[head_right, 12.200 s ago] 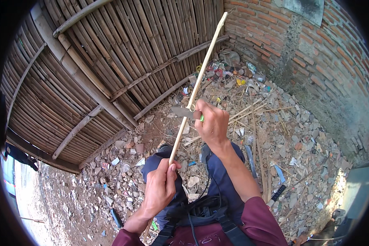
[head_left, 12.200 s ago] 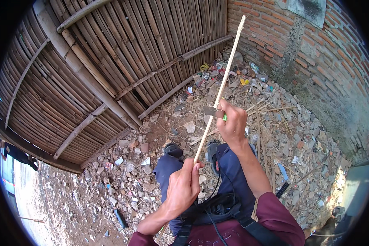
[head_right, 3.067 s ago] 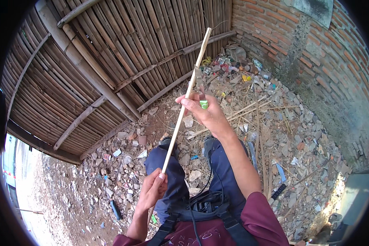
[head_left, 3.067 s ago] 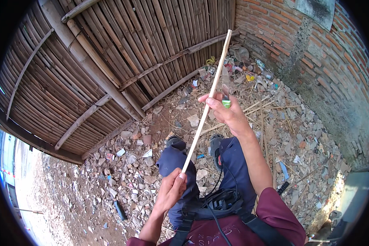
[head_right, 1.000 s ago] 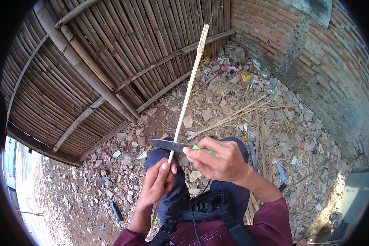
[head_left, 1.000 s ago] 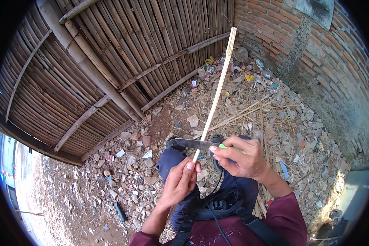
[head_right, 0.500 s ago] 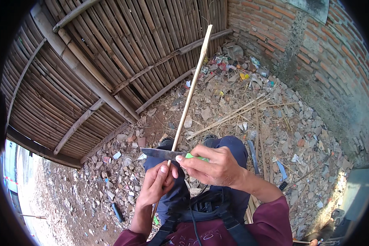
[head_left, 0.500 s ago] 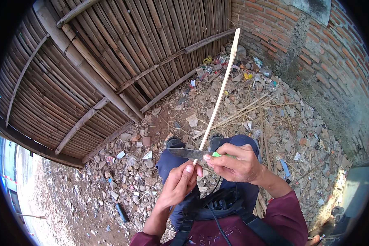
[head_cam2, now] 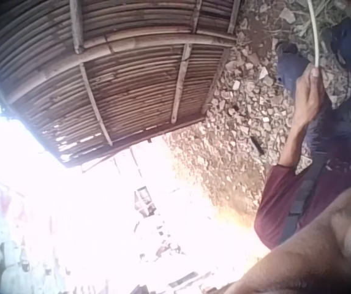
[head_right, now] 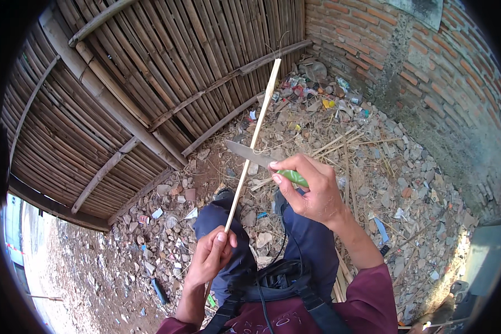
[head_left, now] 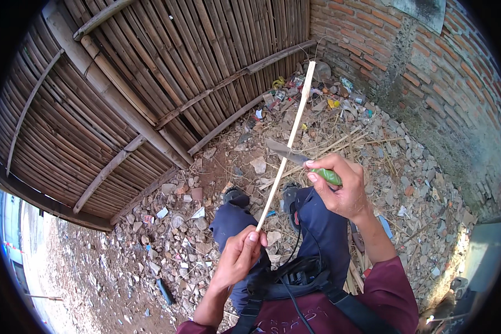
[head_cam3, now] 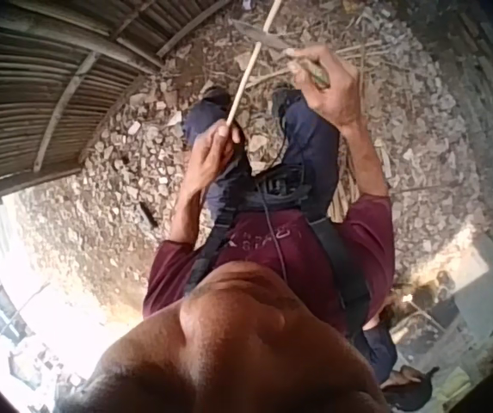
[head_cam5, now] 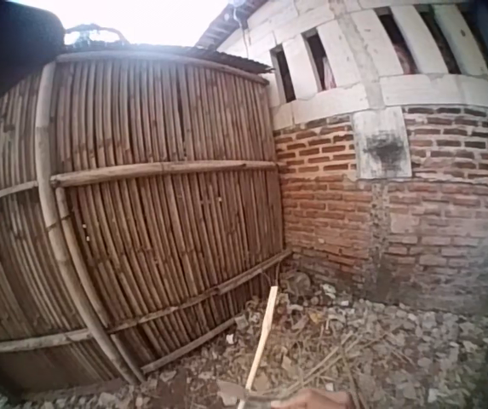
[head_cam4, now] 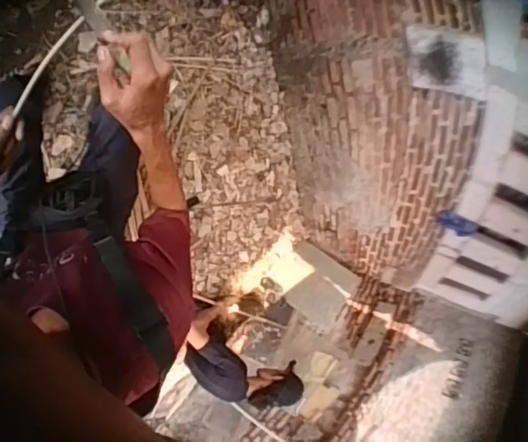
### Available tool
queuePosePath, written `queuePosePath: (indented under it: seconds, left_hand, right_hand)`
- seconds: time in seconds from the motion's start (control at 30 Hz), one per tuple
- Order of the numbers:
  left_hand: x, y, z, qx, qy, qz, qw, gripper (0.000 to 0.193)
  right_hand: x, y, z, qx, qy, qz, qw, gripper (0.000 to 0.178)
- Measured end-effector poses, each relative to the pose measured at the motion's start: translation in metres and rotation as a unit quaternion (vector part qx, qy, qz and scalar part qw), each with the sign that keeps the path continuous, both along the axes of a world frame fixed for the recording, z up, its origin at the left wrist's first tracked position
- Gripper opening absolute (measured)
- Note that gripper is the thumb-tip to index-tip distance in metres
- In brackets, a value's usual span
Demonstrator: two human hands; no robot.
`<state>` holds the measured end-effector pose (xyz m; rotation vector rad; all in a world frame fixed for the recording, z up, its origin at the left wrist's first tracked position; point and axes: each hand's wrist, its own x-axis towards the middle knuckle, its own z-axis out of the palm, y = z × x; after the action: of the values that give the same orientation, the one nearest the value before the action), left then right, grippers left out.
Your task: The person whittles and shapes a long thin bamboo strip using a small knife and a larger machete, removing thin shavings from the wood.
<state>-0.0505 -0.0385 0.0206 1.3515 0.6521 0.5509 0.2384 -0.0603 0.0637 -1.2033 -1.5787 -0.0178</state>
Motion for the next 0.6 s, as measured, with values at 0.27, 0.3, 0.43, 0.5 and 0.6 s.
queuePosePath:
  seconds: [0.27,0.3,0.43,0.5,0.6]
  left_hand:
    - [0.009,0.002,0.001,0.14,0.033,0.047,0.989,0.031]
    - [0.012,0.003,0.003,0.139,0.032,0.049,0.989,0.03]
    - [0.025,0.009,0.015,0.095,0.033,0.07,0.992,0.032]
    - [0.03,0.012,0.017,0.051,0.022,0.084,0.995,0.032]
    - [0.036,0.015,0.019,0.11,0.023,0.09,0.99,0.032]
  right_hand:
    - [-0.013,0.01,-0.024,-0.063,-0.029,-0.054,0.996,0.018]
    - [-0.018,0.009,-0.026,-0.063,-0.03,-0.055,0.996,0.018]
    - [-0.035,0.011,-0.041,-0.079,-0.098,-0.037,0.991,0.017]
    - [-0.046,0.018,-0.043,-0.076,-0.036,-0.047,0.995,0.015]
    - [-0.052,0.029,-0.046,-0.095,-0.005,-0.047,0.994,0.014]
